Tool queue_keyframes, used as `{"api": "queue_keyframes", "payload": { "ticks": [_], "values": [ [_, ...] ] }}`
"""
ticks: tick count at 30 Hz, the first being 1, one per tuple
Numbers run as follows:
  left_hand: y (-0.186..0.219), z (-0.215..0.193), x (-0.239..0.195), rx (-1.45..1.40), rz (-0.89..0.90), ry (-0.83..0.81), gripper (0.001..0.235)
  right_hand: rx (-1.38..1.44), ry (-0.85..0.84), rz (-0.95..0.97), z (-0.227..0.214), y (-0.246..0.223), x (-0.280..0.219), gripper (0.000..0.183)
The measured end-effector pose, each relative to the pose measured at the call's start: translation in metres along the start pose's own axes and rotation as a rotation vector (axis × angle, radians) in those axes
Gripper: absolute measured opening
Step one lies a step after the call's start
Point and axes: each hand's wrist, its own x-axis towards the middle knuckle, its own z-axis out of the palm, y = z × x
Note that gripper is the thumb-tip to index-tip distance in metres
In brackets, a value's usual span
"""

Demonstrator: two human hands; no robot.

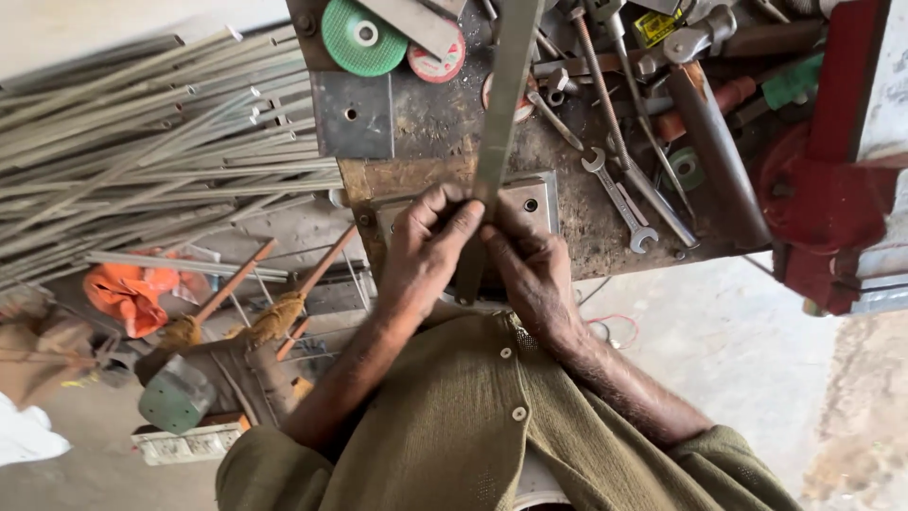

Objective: The person holds a flat metal strip against a square metal mold plate on a cluttered workbench, comparing and repositioning the strip along the mold's cutout edge. They pick up a file and a hammer, tap and work the strip, then repeatedly place the strip into the mold cavity and lift the mold to check the fit.

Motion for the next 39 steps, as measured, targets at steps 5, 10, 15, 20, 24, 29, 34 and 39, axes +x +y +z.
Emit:
{"api": "queue_keyframes", "payload": {
  "ticks": [5,10,15,20,24,29,34,39],
  "values": [
    [0.007,-0.035,0.01,0.047,0.038,0.009,0.017,-0.292,-0.084,0.021,-0.025,-0.017,0.011,0.042],
    [0.015,-0.082,0.029,0.066,0.122,0.01,0.024,-0.077,0.157,-0.163,-0.055,-0.016,0.034,0.031],
    [-0.017,-0.125,0.066,0.761,0.43,-0.1,0.032,0.155,0.219,-0.134,-0.049,-0.021,0.064,0.052],
    [-0.009,-0.127,0.072,0.844,0.366,-0.166,0.036,0.034,0.175,-0.053,-0.061,0.019,0.089,0.038],
    [-0.023,-0.136,0.076,0.849,0.324,-0.186,0.04,-0.081,0.147,0.082,-0.06,0.027,0.099,0.026],
    [-0.051,-0.153,0.081,0.826,0.296,-0.181,0.037,-0.228,-0.017,0.201,-0.068,0.024,0.116,0.027],
    [-0.043,-0.156,0.077,0.85,0.182,-0.179,0.035,-0.629,-0.117,0.376,-0.059,0.003,0.133,0.025],
    [-0.033,-0.159,0.076,0.763,-0.01,-0.214,0.033,-0.669,-0.221,0.433,-0.062,0.005,0.144,0.025]
  ]
}}
